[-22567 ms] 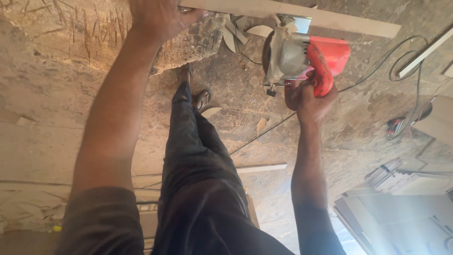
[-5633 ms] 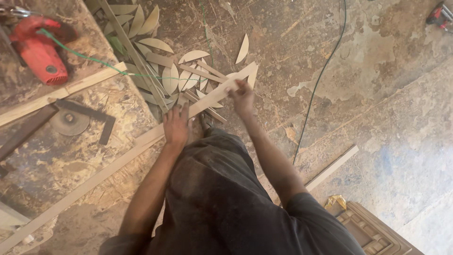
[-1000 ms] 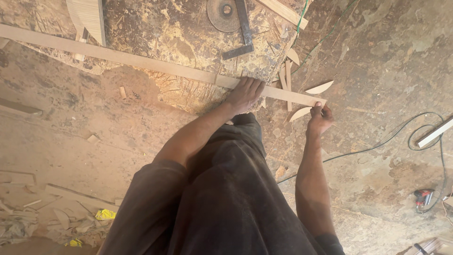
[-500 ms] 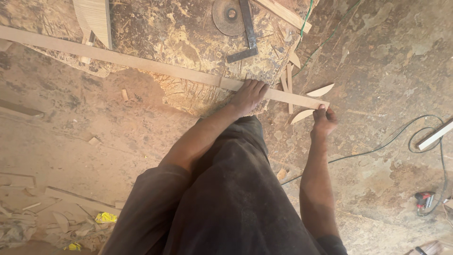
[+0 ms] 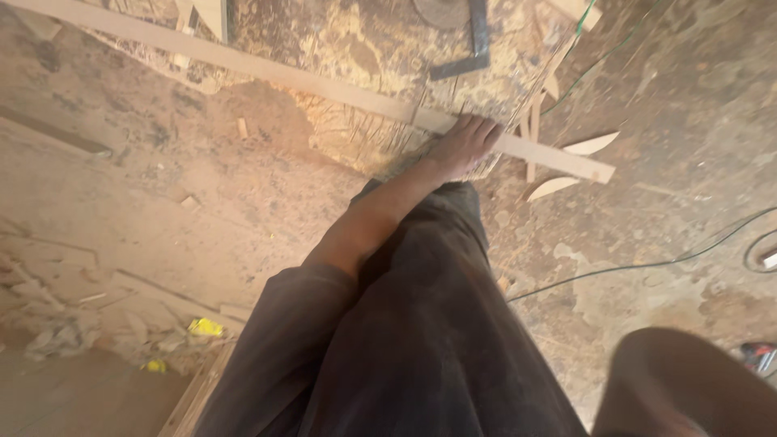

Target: The person marks a wooden plank with a pencil and then uses a handheld circular saw to cut the plank into smaller pieces. The person repeats the marking and cutting process on the same plank multiple times.

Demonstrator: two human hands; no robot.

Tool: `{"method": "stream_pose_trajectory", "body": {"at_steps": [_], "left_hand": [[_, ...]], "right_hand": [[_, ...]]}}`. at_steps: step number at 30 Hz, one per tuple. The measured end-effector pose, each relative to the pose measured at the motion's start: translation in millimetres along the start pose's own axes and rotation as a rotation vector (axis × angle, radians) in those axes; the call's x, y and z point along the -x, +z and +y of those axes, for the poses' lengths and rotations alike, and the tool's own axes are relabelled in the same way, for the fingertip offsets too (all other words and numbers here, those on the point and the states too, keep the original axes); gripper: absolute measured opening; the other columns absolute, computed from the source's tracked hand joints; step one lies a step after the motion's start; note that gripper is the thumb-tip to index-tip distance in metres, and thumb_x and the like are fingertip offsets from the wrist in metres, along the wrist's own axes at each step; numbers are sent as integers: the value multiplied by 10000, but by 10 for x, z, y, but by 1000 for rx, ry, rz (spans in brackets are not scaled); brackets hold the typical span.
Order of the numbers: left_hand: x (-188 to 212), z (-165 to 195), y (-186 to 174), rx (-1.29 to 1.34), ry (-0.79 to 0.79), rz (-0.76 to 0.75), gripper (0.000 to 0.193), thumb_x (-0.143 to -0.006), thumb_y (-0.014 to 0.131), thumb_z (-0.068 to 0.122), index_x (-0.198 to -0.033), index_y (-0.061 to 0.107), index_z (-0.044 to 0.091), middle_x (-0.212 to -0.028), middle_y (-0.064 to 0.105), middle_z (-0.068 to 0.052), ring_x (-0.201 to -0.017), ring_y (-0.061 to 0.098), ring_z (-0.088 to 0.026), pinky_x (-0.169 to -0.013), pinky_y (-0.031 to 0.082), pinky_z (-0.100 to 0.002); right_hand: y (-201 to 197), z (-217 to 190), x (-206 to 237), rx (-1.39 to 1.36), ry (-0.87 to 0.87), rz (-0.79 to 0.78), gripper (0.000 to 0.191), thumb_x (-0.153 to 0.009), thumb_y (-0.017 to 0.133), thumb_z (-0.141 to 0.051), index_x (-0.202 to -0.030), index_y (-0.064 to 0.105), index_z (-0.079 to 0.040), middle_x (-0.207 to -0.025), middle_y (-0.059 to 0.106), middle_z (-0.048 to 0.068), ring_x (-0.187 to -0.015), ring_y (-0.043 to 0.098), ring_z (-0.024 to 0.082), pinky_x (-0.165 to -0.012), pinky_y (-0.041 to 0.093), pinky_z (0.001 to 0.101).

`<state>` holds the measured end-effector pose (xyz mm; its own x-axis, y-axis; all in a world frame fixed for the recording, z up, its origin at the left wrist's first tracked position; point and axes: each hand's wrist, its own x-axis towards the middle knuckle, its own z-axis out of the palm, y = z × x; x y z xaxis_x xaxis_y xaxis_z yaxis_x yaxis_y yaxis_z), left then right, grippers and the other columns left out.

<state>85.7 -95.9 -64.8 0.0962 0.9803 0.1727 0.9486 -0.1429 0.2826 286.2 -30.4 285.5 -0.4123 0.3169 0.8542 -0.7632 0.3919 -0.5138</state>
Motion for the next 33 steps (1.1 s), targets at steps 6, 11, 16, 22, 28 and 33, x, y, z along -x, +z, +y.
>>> {"method": "stream_pose_trajectory", "body": {"at_steps": [6,11,16,22,28,33], "left_hand": [[-86,-43,13,-124,11,102,652,-765,668,251,-1349,492,18,-1203,570,-109,-1112,550,-239,-987,425,-445],[-58,-56,-147,57,-13,-64,523,-978,654,207,-1421,509,-28,-1241,565,-119,-1141,541,-270,-1008,420,-424],[-154,-68,-309,94,-38,-4,490,-964,625,236,-1376,534,-12,-1238,580,-121,-1136,556,-273,-998,436,-434],[-181,-80,-361,344,-245,-141,493,-927,593,238,-1364,528,19,-1250,592,-111,-1147,580,-267,-1009,460,-435],[-139,-55,-453,429,-290,-180,501,-890,562,240,-1351,522,49,-1262,603,-100,-1158,604,-261,-1020,484,-437],[-202,-65,-558,565,-452,-320,510,-860,535,241,-1341,517,74,-1272,613,-92,-1167,623,-256,-1029,504,-438]], "right_hand": [[268,934,469,-79,-78,-38,327,-948,711,76,-1253,625,-3,-1164,669,111,-1058,699,197,-895,607,318],[262,889,0,23,28,111,313,-949,728,56,-1232,613,-12,-1148,658,105,-1058,706,200,-913,613,333],[383,1978,432,525,1001,77,303,-951,745,36,-1211,601,-22,-1132,646,99,-1058,714,203,-930,618,348],[831,2916,1026,745,1434,-878,187,-962,673,-246,-1005,756,-84,-1004,739,129,-892,733,241,-876,584,367],[1030,3045,713,838,1388,-1126,246,-937,662,-270,-981,726,-37,-1001,729,168,-895,714,292,-876,565,425],[958,3179,631,932,1400,-1067,280,-1030,600,-285,-1111,688,-32,-1040,718,168,-898,713,280,-815,583,435]]}}
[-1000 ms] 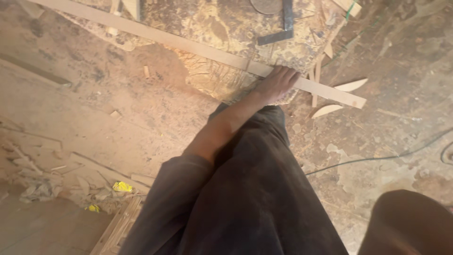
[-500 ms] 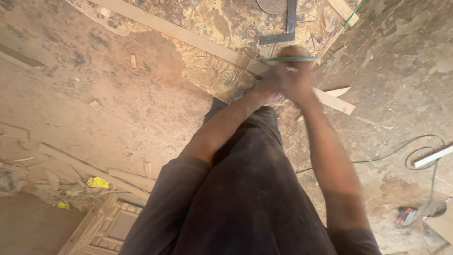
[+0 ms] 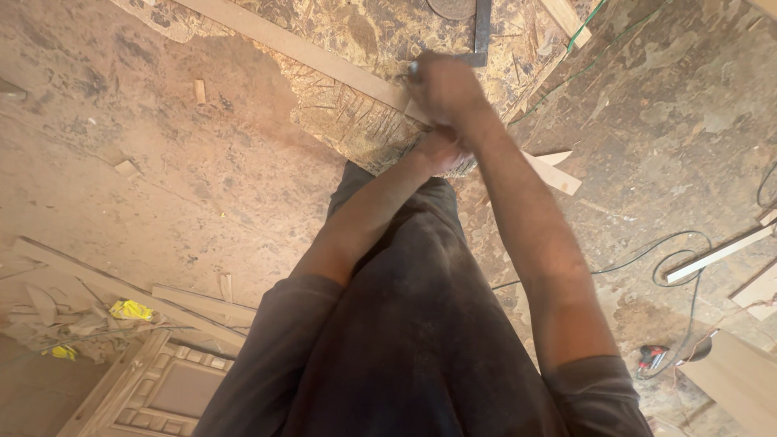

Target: The person marks a wooden plank with a pencil and then uses a handheld circular saw to cut the plank into smaller pieces. The person repeats the marking and cutting process on the same plank multiple times.

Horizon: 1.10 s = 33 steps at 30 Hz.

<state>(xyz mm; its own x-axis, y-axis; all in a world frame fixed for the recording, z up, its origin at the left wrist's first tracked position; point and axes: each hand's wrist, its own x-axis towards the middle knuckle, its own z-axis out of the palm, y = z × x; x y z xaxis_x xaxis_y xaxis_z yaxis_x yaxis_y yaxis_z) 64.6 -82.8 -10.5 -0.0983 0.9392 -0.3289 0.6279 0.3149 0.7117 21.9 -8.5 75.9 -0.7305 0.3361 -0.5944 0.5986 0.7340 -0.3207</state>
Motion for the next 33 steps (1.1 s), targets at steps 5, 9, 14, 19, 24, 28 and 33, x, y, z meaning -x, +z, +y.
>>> {"method": "stream_pose_trajectory", "body": {"at_steps": [5,9,14,19,24,28,33], "left_hand": [[-70,-65,146,-353,344,283,477,-922,547,178,-1386,494,79,-1323,577,-142,-1190,592,-280,-1037,473,-439],[-105,-126,247,-137,148,14,353,-1035,577,246,-1314,487,50,-1237,588,-149,-1174,575,-295,-1084,442,-451],[-105,-129,238,-109,178,84,273,-1041,569,164,-1288,569,47,-1227,629,-121,-1153,611,-287,-1078,484,-419],[-139,-135,204,-460,303,71,316,-975,563,131,-1262,600,4,-1256,610,-156,-1193,568,-301,-1055,440,-483],[-183,-182,300,-517,332,32,160,-1026,579,142,-1115,680,56,-1301,611,-90,-1361,511,-276,-1238,339,-495],[-142,-229,323,-448,389,165,385,-973,629,204,-1289,629,-15,-1267,606,-147,-1220,548,-305,-1090,399,-470],[67,-515,179,-325,367,307,449,-849,672,115,-1286,633,19,-1203,616,-151,-1173,550,-317,-1084,374,-514]], "right_hand": [[-65,140,46,-164,52,27,259,-1020,537,-210,-1234,665,-138,-1091,714,129,-882,751,211,-741,641,389],[118,67,115,-120,-56,-34,217,-940,638,-189,-1118,729,-103,-1021,733,137,-863,724,239,-791,601,385],[135,88,-18,-25,-122,23,230,-954,684,-233,-1102,725,-63,-1009,747,155,-856,732,268,-833,591,399],[109,234,-96,-186,-63,200,209,-983,643,-147,-1169,719,-89,-1068,739,148,-845,756,235,-753,623,353],[367,788,292,-546,-322,557,154,-1034,633,-62,-1155,712,-7,-1095,759,156,-939,777,243,-810,623,329],[667,1319,759,-529,-166,760,165,-1063,618,-76,-1190,676,13,-1126,745,160,-1067,759,258,-912,605,362],[905,1755,1375,-330,-37,864,429,-928,809,-196,-1259,638,14,-1213,690,193,-1147,658,352,-1002,491,472]]}}
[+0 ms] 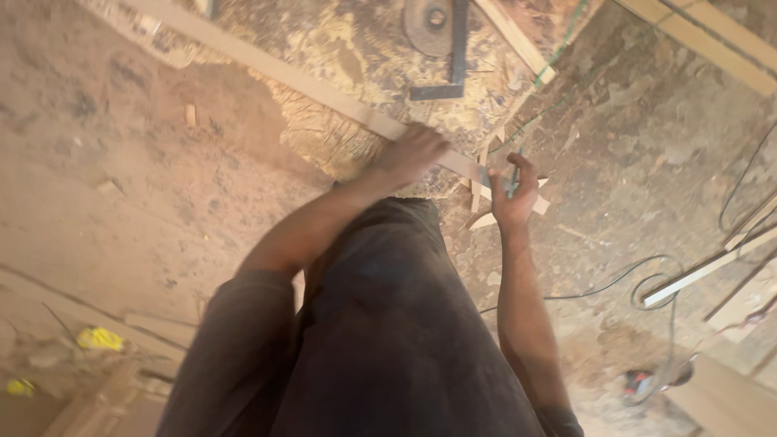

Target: The person marks a wooden plank with a pencil and then uses a handheld circular saw to cut the plank into smaller pieces. The person repeats the marking and cutting process on the same plank multiple times.

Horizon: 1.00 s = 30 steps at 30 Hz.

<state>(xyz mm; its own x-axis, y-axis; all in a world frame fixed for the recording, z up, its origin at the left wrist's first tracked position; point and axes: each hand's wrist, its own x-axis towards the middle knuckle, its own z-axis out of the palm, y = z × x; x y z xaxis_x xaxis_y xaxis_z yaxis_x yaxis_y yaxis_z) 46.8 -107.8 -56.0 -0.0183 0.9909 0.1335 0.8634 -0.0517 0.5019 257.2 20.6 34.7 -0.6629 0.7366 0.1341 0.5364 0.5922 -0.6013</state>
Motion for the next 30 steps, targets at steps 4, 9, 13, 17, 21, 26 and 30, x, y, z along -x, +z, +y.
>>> {"method": "stream_pose_trajectory", "body": {"at_steps": [4,9,13,17,21,26,30], "left_hand": [[482,-559,-314,86,-14,168,373,-878,643,15,-1250,663,24,-1200,638,-196,-1190,565,-397,-1095,388,-531],[1150,-1256,-1124,-203,-94,7,462,-880,642,47,-1341,625,15,-1283,621,-181,-1217,550,-373,-1108,396,-538],[1323,-1431,-1605,-278,-211,-149,491,-909,682,97,-1394,611,72,-1339,633,-137,-1272,538,-364,-1128,366,-548],[1160,-1323,-1602,-246,-195,-177,448,-943,697,126,-1382,618,93,-1331,636,-121,-1273,547,-328,-1148,360,-520],[945,-1005,-1340,-178,-148,-161,489,-895,706,105,-1376,618,92,-1337,639,-106,-1282,548,-325,-1136,379,-496],[586,-548,-944,-205,-73,-190,497,-851,714,102,-1340,632,73,-1307,645,-104,-1230,571,-315,-1110,394,-507],[446,-278,-739,-280,-67,-213,484,-875,699,73,-1355,633,77,-1318,648,-103,-1229,578,-313,-1107,408,-490]], "right_hand": [[-121,146,196,118,-95,-59,666,-748,898,-253,-1296,620,1,-1246,671,202,-1173,608,390,-1046,409,501],[-68,298,334,205,25,-174,561,-753,902,-232,-1243,675,-79,-1187,687,128,-1175,602,352,-1082,368,506],[-80,487,455,211,55,-226,463,-792,901,-235,-1201,712,-126,-1151,696,71,-1163,616,306,-1115,358,509],[-177,844,544,313,43,-151,511,-761,906,-223,-1231,721,-141,-1188,702,54,-1196,612,280,-1180,270,591],[-617,1386,758,370,223,-148,501,-759,907,-199,-1229,731,-195,-1214,698,36,-1256,571,282,-1155,226,670],[-1171,1815,1072,424,337,-53,571,-746,898,-147,-1283,703,-161,-1278,680,62,-1317,536,317,-1103,266,676],[-1160,1730,1197,277,277,-3,629,-737,916,-177,-1315,676,-116,-1267,665,111,-1316,539,328,-1142,333,609]]}}
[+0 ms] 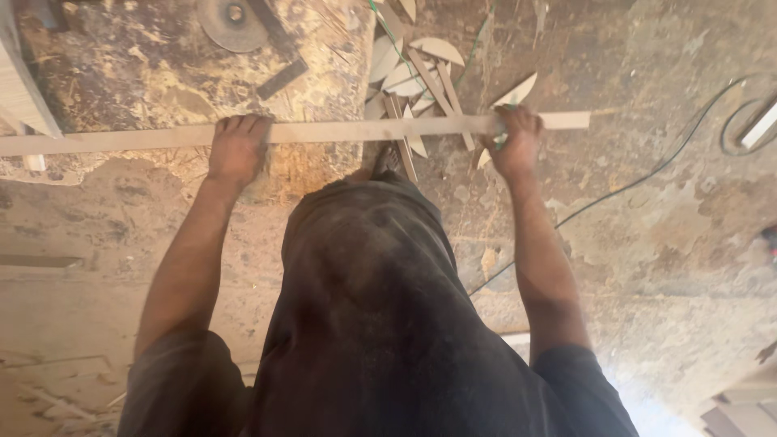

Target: The person marks a wooden plank with a pencil and then uses a handheld circular saw to cut the plank into smaller pieces. The person repeats the marking and cutting process on the same plank multiple times.

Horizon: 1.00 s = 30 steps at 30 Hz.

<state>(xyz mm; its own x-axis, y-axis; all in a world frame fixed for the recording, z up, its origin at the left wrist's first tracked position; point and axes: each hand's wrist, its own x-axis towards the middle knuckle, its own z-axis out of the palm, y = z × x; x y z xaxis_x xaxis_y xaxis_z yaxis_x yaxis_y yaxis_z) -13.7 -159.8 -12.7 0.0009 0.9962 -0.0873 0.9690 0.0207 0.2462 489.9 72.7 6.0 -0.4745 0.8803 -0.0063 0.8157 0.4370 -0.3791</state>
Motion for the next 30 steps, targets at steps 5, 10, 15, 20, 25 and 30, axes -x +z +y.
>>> {"method": "stream_pose_trajectory", "body": {"at_steps": [5,10,15,20,25,30], "left_hand": [[16,153,-8,16,-20,44,494,-885,722,82,-1369,625,79,-1319,645,-108,-1216,578,-331,-1127,401,-496],[35,134,-43,17,-29,25,491,-897,732,94,-1373,614,76,-1347,640,-122,-1233,577,-354,-1131,392,-496],[105,26,-21,1,-84,-28,493,-913,731,98,-1391,611,81,-1348,639,-131,-1241,576,-355,-1147,385,-503],[15,38,82,-213,41,18,230,-1115,675,82,-1334,607,81,-1339,633,-93,-1262,595,-257,-1219,392,-464],[-35,178,35,-11,5,-4,457,-911,692,47,-1363,631,41,-1300,651,-142,-1188,612,-346,-1075,447,-477],[-51,261,-95,-47,-13,-8,446,-913,704,58,-1354,634,61,-1277,654,-136,-1161,610,-351,-1060,452,-483]], "right_hand": [[298,-517,57,-134,-173,39,609,-792,941,-242,-1321,675,-99,-1320,664,149,-1333,544,332,-1182,297,557],[476,-981,-44,-193,-196,-83,643,-738,923,-268,-1305,668,-103,-1311,653,142,-1313,542,330,-1190,278,549],[531,-1164,-85,-240,-165,-142,586,-770,912,-241,-1297,680,-131,-1268,667,96,-1269,572,299,-1211,250,543],[574,-1158,-106,-258,-200,-75,576,-725,928,-235,-1244,706,-124,-1242,692,104,-1225,588,302,-1161,245,552],[597,-1112,-124,-327,-180,-79,539,-748,929,-218,-1230,709,-122,-1219,716,78,-1211,608,270,-1184,267,521],[599,-1127,-108,-314,-141,-92,501,-719,932,-208,-1175,734,-150,-1175,724,52,-1186,608,260,-1175,271,496]]}}
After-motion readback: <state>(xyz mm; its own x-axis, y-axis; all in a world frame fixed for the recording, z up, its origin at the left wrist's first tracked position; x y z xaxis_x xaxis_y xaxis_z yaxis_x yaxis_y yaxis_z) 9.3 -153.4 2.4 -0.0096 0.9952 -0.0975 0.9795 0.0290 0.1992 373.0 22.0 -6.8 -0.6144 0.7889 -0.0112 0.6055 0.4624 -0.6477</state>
